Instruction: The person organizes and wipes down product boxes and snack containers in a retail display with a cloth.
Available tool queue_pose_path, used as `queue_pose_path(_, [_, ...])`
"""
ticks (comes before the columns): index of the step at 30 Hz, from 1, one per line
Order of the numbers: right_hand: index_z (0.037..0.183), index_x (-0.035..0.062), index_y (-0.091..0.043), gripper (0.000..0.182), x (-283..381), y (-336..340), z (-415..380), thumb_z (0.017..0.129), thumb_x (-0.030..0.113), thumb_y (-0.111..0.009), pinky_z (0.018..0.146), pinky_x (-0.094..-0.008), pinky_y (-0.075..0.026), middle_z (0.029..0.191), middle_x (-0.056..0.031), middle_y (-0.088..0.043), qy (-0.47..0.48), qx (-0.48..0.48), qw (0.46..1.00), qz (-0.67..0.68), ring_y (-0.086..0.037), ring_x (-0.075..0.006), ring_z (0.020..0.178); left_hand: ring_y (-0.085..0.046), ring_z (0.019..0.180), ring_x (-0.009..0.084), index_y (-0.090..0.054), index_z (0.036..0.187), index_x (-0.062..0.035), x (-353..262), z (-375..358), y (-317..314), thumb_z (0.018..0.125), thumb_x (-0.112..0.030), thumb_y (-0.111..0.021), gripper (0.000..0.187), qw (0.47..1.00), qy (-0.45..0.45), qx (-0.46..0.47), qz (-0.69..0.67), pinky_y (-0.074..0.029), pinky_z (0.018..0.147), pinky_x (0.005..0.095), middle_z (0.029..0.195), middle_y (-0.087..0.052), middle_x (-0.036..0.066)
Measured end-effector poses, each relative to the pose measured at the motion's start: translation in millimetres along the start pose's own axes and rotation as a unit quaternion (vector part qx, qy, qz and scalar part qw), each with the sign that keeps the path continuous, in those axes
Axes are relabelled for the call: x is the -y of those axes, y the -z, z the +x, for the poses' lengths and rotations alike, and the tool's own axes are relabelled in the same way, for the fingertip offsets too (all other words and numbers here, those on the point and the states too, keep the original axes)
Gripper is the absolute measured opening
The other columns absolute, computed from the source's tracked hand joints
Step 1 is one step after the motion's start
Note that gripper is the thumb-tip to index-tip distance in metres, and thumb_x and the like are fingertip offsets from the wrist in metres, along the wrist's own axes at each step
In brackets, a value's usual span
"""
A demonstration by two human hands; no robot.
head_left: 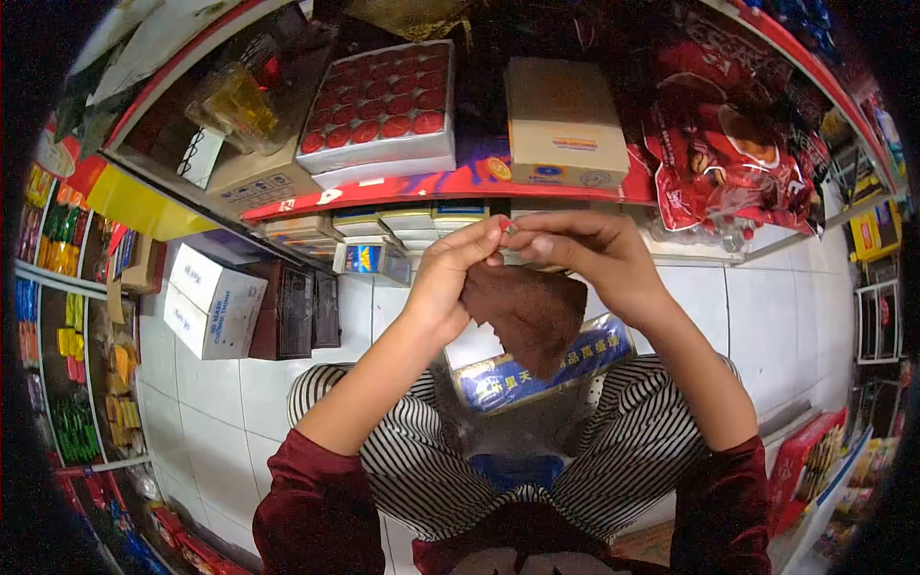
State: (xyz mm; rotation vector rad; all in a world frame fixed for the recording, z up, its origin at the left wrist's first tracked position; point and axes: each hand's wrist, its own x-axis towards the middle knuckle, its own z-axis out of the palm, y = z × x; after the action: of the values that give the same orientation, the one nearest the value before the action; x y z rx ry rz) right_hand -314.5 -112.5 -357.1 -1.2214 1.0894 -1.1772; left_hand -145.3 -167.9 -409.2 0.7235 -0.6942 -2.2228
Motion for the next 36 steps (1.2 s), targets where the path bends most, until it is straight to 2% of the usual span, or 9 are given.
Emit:
queue_pose_path(4, [0.093, -0.0022, -0.059, 0.018, -1.4, -5.6, -2.7, 0.081, 0.011, -0.059, 0.071, -0.0232, -0.047, 0.084, -0.0075, -0.062, -0.036, -0.074, 0.988, 0.132, -0.058, -0.0121, 0.079, -0.046, 0.067, 0.0068, -0.056, 0.096, 0.0002, 7.2, 2.1, -14.4, 0.082, -0.015, -0.054, 0.021, 0.998, -0.007, 0.009, 0.059, -0.04, 0.066, 0.0193, 0.084, -0.058, 0.002])
queue_pose_path(18, [0.086, -0.0007, -0.058, 0.013, -6.1, 8.0, -7.4, 0.082, 0.012, -0.057, 0.064, -0.0213, -0.045, 0.075, -0.0038, -0.059, -0.055, -0.078, 0.995, 0.039, -0.055, -0.009, 0.069, -0.05, 0.068, 0.0076, -0.059, 0.092, -0.001, 11.9, 4.6, -32.6, 0.081, -0.017, -0.058, 0.019, 0.984, -0.057, 0.023, 0.17, -0.041, 0.064, 0.0201, 0.079, -0.06, 0.003])
queue_pose_path(21, [0.086, -0.0007, -0.058, 0.014, -9.2, 10.7, -6.4, 0.083, 0.013, -0.056, 0.061, -0.0213, -0.045, 0.074, -0.0036, -0.059, -0.051, -0.092, 0.994, -0.005, -0.054, -0.009, 0.067, -0.051, 0.069, 0.008, -0.06, 0.095, -0.0005, 5.9, 6.3, -31.2, 0.081, -0.016, -0.057, 0.02, 0.987, -0.015, 0.055, 0.15, -0.041, 0.065, 0.0199, 0.08, -0.061, 0.003])
queue_pose_path(25, [0.087, -0.0017, -0.057, 0.016, -30.2, 20.1, -2.9, 0.084, 0.014, -0.055, 0.057, -0.0221, -0.044, 0.072, -0.0044, -0.058, -0.012, -0.061, 0.994, -0.095, -0.055, -0.0098, 0.063, -0.049, 0.068, 0.0081, -0.06, 0.092, -0.0005, 16.2, 10.1, -24.5, 0.083, -0.017, -0.055, 0.02, 0.971, -0.082, -0.009, 0.226, -0.039, 0.064, 0.02, 0.081, -0.06, 0.002])
queue_pose_path(28, [0.084, -0.0018, -0.057, 0.017, -62.1, 26.3, -0.5, 0.085, 0.014, -0.053, 0.054, -0.0245, -0.044, 0.069, -0.0052, -0.058, -0.069, -0.094, 0.99, -0.08, -0.054, -0.0107, 0.059, -0.047, 0.067, 0.008, -0.061, 0.09, -0.0006, 26.7, 14.4, -14.9, 0.083, -0.017, -0.055, 0.019, 0.966, -0.078, -0.084, 0.233, -0.039, 0.064, 0.0198, 0.081, -0.06, 0.002])
queue_pose_path(30, [0.074, -0.0011, -0.059, 0.021, -113.3, 61.1, 7.6, 0.08, 0.019, -0.057, 0.055, -0.0308, -0.045, 0.062, -0.0119, -0.058, -0.072, -0.143, 0.965, -0.207, -0.057, -0.0185, 0.056, -0.046, 0.067, 0.0079, -0.061, 0.09, -0.0005, 27.5, 21.1, 6.0, 0.083, -0.017, -0.056, 0.018, 0.958, -0.07, -0.156, 0.229, -0.038, 0.064, 0.0196, 0.081, -0.059, 0.002])
queue_pose_path(33, [0.066, 0.0002, -0.061, 0.027, -148.8, 113.6, 10.4, 0.074, 0.026, -0.06, 0.06, -0.0384, -0.046, 0.064, -0.0191, -0.058, -0.089, -0.168, 0.875, -0.445, -0.06, -0.0307, 0.062, -0.049, 0.058, 0.0073, -0.063, 0.084, 0.0018, 18.4, 20.0, 24.1, 0.081, -0.013, -0.057, 0.016, 0.876, -0.126, -0.149, 0.441, -0.04, 0.055, 0.0209, 0.076, -0.063, 0.005])
queue_pose_path(35, [0.066, 0.0009, -0.062, 0.027, -166.5, 137.5, 7.7, 0.073, 0.027, -0.06, 0.061, -0.0398, -0.046, 0.065, -0.019, -0.059, -0.137, -0.173, 0.844, -0.49, -0.059, -0.0331, 0.064, -0.051, 0.052, 0.007, -0.064, 0.081, 0.0019, 14.1, 19.3, 41.3, 0.077, -0.011, -0.06, 0.014, 0.78, -0.141, -0.118, 0.598, -0.041, 0.048, 0.0219, 0.071, -0.064, 0.006])
queue_pose_path(36, [0.066, 0.0013, -0.062, 0.027, -172.0, 140.9, 7.1, 0.073, 0.027, -0.06, 0.062, -0.0404, -0.046, 0.066, -0.019, -0.059, -0.162, -0.172, 0.826, -0.511, -0.059, -0.0342, 0.065, -0.054, 0.056, 0.0092, -0.065, 0.077, 0.0018, 14.9, 20.8, 51.2, 0.075, -0.009, -0.06, 0.012, 0.784, -0.116, -0.096, 0.603, -0.043, 0.053, 0.0231, 0.07, -0.064, 0.008])
